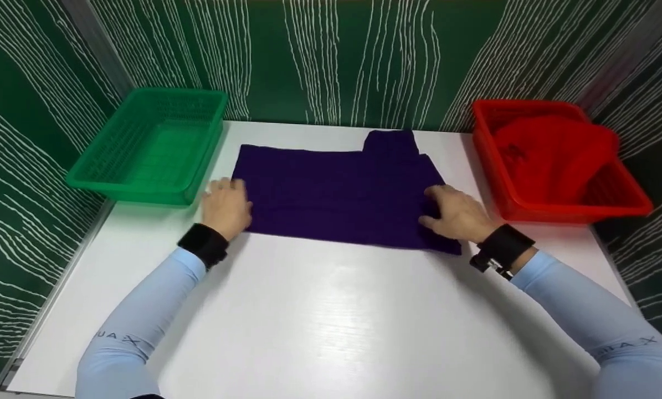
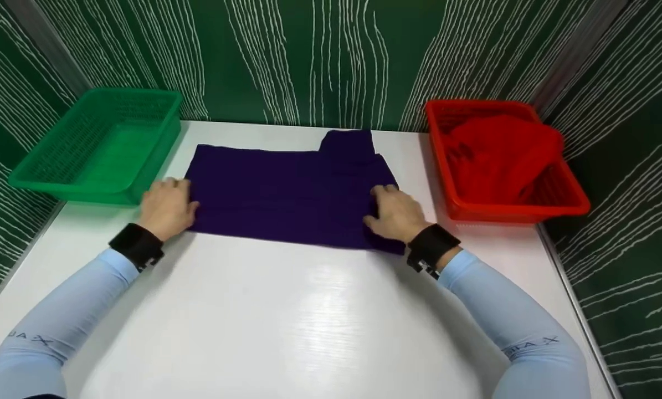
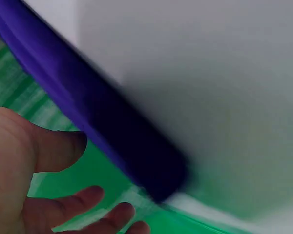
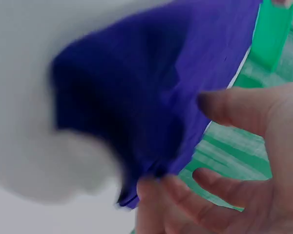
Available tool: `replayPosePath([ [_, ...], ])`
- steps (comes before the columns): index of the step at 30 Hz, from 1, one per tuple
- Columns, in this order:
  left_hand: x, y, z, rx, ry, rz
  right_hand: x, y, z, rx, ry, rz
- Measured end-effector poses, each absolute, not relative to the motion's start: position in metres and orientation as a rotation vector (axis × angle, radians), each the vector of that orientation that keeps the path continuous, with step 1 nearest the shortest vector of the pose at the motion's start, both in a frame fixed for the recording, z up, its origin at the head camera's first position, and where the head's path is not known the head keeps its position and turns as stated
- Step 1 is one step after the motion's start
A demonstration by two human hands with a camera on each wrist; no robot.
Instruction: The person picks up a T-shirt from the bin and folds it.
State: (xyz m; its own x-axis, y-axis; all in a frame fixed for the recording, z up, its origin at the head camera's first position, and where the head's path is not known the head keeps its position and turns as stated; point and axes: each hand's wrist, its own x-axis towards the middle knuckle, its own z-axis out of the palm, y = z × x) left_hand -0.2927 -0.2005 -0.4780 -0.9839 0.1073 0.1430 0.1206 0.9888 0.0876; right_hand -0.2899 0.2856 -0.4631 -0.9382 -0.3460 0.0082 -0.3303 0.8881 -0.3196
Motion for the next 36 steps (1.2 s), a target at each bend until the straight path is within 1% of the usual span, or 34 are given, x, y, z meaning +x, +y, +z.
replayPosePath([
  [2, -0.286, -0.169, -0.477, -0.334, -3.029, -0.097, -0.285, 0.264, -0.465, -0.673, 2.992, -0.449],
  [5, -0.276, -0.118, -0.476, -0.713, -3.122, -0.039, -0.279, 0.227, -0.467, -0.887, 2.924, -0.377],
  [8, -0.270, -0.077, -0.477, -1.050, -3.191, -0.030, -0.277, 0.190, -0.474, -1.014, 2.853, -0.289],
  [9, -0.270, -0.067, -0.479, -1.118, -3.211, -0.025, -0.278, 0.180, -0.477, -1.026, 2.834, -0.257],
  [11, -0.273, -0.054, -0.482, -1.149, -3.282, -0.024, -0.280, 0.165, -0.485, -1.006, 2.798, -0.197],
  [13, -0.281, -0.047, -0.491, -1.096, -3.380, -0.018, -0.282, 0.158, -0.494, -0.938, 2.771, -0.141],
  [16, -0.295, -0.046, -0.505, -1.003, -3.492, -0.035, -0.288, 0.163, -0.504, -0.842, 2.743, -0.108],
  [21, -0.317, -0.064, -0.514, -0.832, -3.566, -0.232, -0.300, 0.203, -0.511, -0.745, 2.746, -0.198],
  [26, -0.332, -0.112, -0.513, -0.544, -3.585, -0.301, -0.302, 0.257, -0.511, -0.632, 2.760, -0.210],
  [30, -0.340, -0.159, -0.510, -0.327, -3.579, -0.314, -0.296, 0.287, -0.510, -0.570, 2.758, -0.189],
  [33, -0.337, -0.186, -0.503, -0.205, -3.573, -0.350, -0.290, 0.302, -0.509, -0.553, 2.763, -0.172],
  [36, -0.328, -0.203, -0.495, -0.140, -3.564, -0.358, -0.285, 0.313, -0.508, -0.556, 2.762, -0.143],
])
